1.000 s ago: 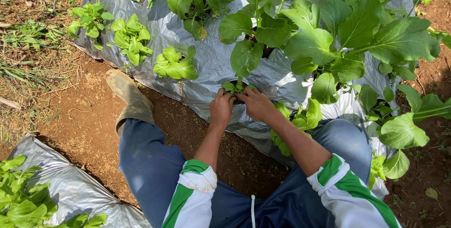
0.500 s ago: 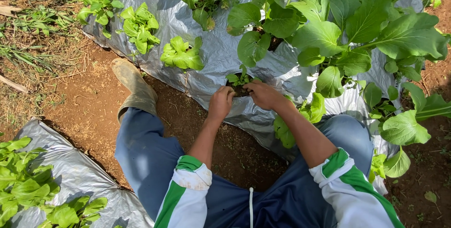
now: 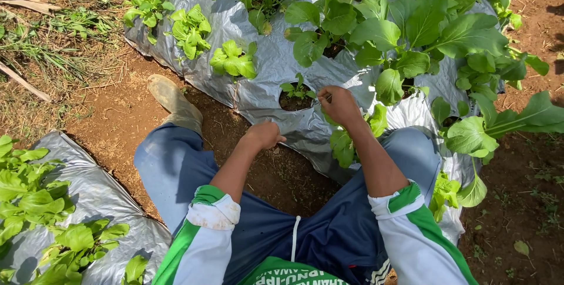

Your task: The person sits on the ground between rows of leafy green plants growing through plastic mulch. They use their hands to pull small weeds from the soil around the base of the plants and discard them.

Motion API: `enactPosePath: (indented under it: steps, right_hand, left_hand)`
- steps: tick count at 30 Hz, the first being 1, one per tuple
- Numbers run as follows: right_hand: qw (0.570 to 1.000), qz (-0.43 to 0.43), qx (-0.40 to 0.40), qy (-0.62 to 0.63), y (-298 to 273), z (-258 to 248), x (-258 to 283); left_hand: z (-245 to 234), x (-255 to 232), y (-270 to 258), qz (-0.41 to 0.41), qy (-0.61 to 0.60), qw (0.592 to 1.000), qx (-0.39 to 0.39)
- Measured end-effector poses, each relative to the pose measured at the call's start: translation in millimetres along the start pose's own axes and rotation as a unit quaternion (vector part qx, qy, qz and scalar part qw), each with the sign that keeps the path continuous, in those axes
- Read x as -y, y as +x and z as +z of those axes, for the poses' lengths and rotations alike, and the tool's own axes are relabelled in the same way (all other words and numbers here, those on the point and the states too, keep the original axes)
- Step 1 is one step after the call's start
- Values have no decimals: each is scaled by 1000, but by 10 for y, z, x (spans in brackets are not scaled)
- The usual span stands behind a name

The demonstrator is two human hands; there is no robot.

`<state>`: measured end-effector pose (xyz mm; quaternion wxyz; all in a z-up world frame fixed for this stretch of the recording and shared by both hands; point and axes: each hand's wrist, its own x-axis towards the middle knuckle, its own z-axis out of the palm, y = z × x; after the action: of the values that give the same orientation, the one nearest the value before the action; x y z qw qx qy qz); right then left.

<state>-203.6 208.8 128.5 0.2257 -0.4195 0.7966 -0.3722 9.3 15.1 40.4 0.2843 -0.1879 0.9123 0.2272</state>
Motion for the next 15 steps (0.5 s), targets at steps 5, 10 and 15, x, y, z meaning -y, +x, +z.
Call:
enactPosePath:
  steps: [5, 10, 15]
  right_hand:
    - [1000, 12, -16, -1, -155, 12, 55]
    - [1000, 12, -12, -2, -195, 95, -58]
    - [992, 54, -19, -115, 61, 329, -420]
  left_hand:
    - [-667, -84, -191, 11, 144, 989, -15]
    - [-1120, -261, -367, 10, 138, 983, -117]
    - [-1004, -220, -313, 66, 177, 981, -48]
